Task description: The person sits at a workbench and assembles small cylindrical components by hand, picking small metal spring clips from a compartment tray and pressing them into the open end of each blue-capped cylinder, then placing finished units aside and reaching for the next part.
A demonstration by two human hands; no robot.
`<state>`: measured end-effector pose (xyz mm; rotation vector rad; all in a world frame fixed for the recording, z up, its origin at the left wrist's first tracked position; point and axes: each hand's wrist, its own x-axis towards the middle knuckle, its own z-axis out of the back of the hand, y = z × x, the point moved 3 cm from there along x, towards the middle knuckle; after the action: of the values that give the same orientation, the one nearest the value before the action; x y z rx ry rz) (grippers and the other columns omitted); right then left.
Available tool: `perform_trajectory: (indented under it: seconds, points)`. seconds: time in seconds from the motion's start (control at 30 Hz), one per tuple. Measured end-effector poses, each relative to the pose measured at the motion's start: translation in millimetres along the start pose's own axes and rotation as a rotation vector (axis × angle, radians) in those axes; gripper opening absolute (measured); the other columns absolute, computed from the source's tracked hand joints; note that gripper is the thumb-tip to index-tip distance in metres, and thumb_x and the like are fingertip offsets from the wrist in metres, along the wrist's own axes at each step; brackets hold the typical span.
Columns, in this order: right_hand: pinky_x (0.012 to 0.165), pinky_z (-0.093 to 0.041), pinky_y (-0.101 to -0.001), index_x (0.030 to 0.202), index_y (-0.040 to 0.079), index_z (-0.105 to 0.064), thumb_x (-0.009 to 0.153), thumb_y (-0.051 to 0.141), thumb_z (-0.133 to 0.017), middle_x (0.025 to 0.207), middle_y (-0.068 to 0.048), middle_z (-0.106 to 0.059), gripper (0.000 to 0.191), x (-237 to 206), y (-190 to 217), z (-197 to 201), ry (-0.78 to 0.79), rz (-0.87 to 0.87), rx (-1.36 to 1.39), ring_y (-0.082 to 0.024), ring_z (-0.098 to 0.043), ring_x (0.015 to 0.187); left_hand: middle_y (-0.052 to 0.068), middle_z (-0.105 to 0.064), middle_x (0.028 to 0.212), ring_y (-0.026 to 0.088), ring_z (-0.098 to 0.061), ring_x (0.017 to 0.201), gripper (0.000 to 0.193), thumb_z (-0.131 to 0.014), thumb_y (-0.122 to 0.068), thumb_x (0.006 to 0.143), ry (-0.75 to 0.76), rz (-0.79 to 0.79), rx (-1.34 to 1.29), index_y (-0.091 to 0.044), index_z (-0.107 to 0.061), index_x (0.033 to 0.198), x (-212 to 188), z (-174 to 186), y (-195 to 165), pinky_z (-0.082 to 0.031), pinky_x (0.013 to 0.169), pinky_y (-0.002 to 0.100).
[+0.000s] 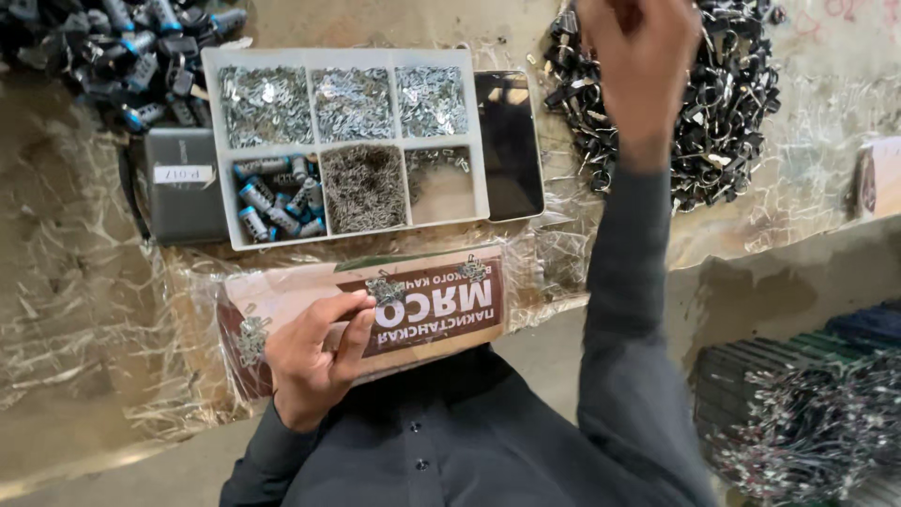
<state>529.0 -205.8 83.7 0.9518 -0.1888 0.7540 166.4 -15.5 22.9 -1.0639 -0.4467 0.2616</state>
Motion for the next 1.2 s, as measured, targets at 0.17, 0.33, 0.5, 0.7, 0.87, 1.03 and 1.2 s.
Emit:
perform_trajectory:
  seconds: [0.17, 0.33, 0.5, 0.7, 0.87, 1.03, 1.2]
  points:
    - [0.08, -0.054, -0.0249, 0.12, -0.001, -0.069, 0.107, -0.001, -0.073, 0.103, -0.005, -0.069, 0.014, -95.3, 29.3, 17.9, -0.069, -0.256, 0.232, -0.011, -0.067, 0.088, 0.008, -0.077, 0.097, 0.022, -0.077, 0.084, 0.016, -0.076, -0.011, 0.094, 0.026, 0.006, 0.004, -0.006, -0.071, 0.108, -4.0, -0.6, 0.5, -0.058, 0.072, 0.031]
    - [0.095, -0.053, -0.028, 0.119, -0.002, -0.068, 0.108, -0.002, -0.071, 0.125, -0.011, -0.062, 0.011, -149.4, 20.6, 44.1, -0.292, -0.124, 0.013, -0.015, -0.063, 0.108, 0.008, -0.076, 0.097, 0.023, -0.076, 0.086, 0.014, -0.077, -0.009, 0.094, 0.038, -0.051, -0.005, -0.006, -0.071, 0.106, -4.9, -2.5, -15.8, -0.059, 0.075, 0.032]
    - [0.102, -0.06, -0.0358, 0.112, 0.006, -0.064, 0.102, 0.004, -0.063, 0.136, -0.015, -0.064, 0.011, -201.9, 5.1, 46.4, -0.513, -0.247, 0.902, -0.022, -0.069, 0.112, 0.009, -0.075, 0.099, 0.025, -0.076, 0.086, 0.019, -0.079, -0.009, 0.09, 0.087, -0.238, -0.04, -0.007, -0.071, 0.107, 3.6, 7.3, -50.2, -0.059, 0.076, 0.033]
    - [0.071, -0.053, -0.0251, 0.122, 0.003, -0.064, 0.105, 0.006, -0.064, 0.106, -0.006, -0.063, 0.018, -242.1, -7.9, 35.4, -0.203, -0.766, 0.818, -0.012, -0.063, 0.084, 0.01, -0.074, 0.1, 0.029, -0.074, 0.088, 0.024, -0.082, -0.013, 0.084, 0.319, -0.41, 0.139, -0.005, -0.074, 0.106, 15.4, 30.4, -82.1, -0.058, 0.077, 0.039]
    - [0.076, -0.047, -0.0249, 0.12, 0.002, -0.065, 0.102, 0.003, -0.072, 0.105, -0.004, -0.066, 0.02, -247.6, -5.6, 38.5, -0.09, -0.56, 0.388, -0.011, -0.059, 0.087, 0.012, -0.074, 0.116, 0.031, -0.072, 0.102, 0.022, -0.073, -0.004, 0.095, 0.164, -0.359, 0.38, -0.006, -0.073, 0.117, 40.7, 60.6, -59.1, -0.058, 0.089, 0.04]
    - [0.104, -0.049, -0.0408, 0.11, 0.004, -0.072, 0.098, 0.001, -0.075, 0.123, -0.01, -0.069, 0.013, -239.8, 22.1, 19.2, -0.173, -0.097, -0.415, -0.032, -0.064, 0.114, 0.007, -0.075, 0.112, 0.026, -0.068, 0.101, 0.012, -0.075, -0.01, 0.104, 0.103, -0.398, 0.58, -0.009, -0.075, 0.116, 74.0, 66.5, -19.0, -0.054, 0.09, 0.037]
    - [0.11, -0.043, -0.0478, 0.111, 0.001, -0.071, 0.096, 0.003, -0.072, 0.134, -0.018, -0.063, 0.015, -235.7, 74.5, 16.8, -0.304, -0.049, -0.556, -0.038, -0.055, 0.126, 0.004, -0.073, 0.094, 0.025, -0.067, 0.089, 0.026, -0.079, -0.025, 0.086, 0.234, -0.499, 0.732, -0.013, -0.078, 0.108, 105.4, 33.9, -10.2, -0.051, 0.082, 0.04]
